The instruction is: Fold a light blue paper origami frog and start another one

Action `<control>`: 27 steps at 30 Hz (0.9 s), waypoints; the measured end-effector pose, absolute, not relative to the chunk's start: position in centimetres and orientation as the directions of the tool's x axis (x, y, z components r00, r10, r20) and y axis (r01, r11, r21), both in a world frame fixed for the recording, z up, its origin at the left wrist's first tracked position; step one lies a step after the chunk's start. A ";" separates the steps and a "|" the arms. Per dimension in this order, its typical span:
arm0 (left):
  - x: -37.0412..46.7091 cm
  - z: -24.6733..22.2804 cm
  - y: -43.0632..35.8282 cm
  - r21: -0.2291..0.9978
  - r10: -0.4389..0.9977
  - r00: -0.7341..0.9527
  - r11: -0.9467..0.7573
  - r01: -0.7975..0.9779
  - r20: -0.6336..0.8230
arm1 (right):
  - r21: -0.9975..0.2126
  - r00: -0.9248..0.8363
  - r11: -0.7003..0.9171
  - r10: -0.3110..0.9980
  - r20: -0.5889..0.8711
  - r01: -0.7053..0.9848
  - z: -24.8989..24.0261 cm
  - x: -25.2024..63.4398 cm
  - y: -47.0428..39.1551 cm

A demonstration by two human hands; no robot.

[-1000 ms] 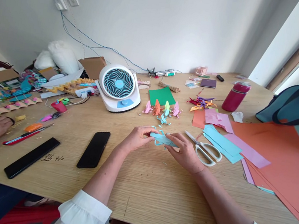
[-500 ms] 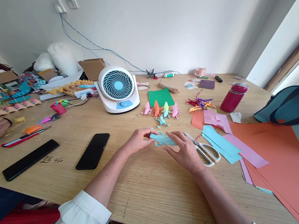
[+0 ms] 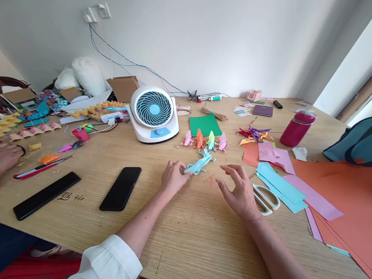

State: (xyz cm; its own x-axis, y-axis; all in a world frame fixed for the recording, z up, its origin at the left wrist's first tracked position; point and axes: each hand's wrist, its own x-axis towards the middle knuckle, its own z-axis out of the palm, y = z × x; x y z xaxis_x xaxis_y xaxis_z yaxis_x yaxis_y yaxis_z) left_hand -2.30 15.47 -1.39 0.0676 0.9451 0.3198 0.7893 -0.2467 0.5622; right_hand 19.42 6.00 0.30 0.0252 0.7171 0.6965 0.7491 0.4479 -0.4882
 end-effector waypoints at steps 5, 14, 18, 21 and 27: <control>-2.8 -0.8 15.6 0.502 0.928 0.133 -0.304 0.810 0.348 | -0.507 0.042 0.437 0.726 0.687 0.743 0.0 19.6 6.2; -1.5 -1.3 15.9 0.514 0.893 0.288 -0.437 0.739 0.345 | -0.537 0.045 0.414 0.760 0.648 0.735 -1.0 19.3 6.6; -0.7 -1.0 16.3 0.536 0.920 0.259 -0.383 0.752 0.295 | -0.536 0.021 0.421 0.772 0.635 0.732 -1.8 19.2 7.0; 0.3 -0.4 16.9 0.540 0.944 0.234 -0.325 0.776 0.231 | -0.542 0.009 0.425 0.781 0.624 0.725 -2.1 19.2 7.2; 3.0 0.7 17.0 0.478 0.973 0.206 -0.229 0.848 0.101 | -0.562 0.021 0.417 0.790 0.612 0.714 -2.2 19.4 7.3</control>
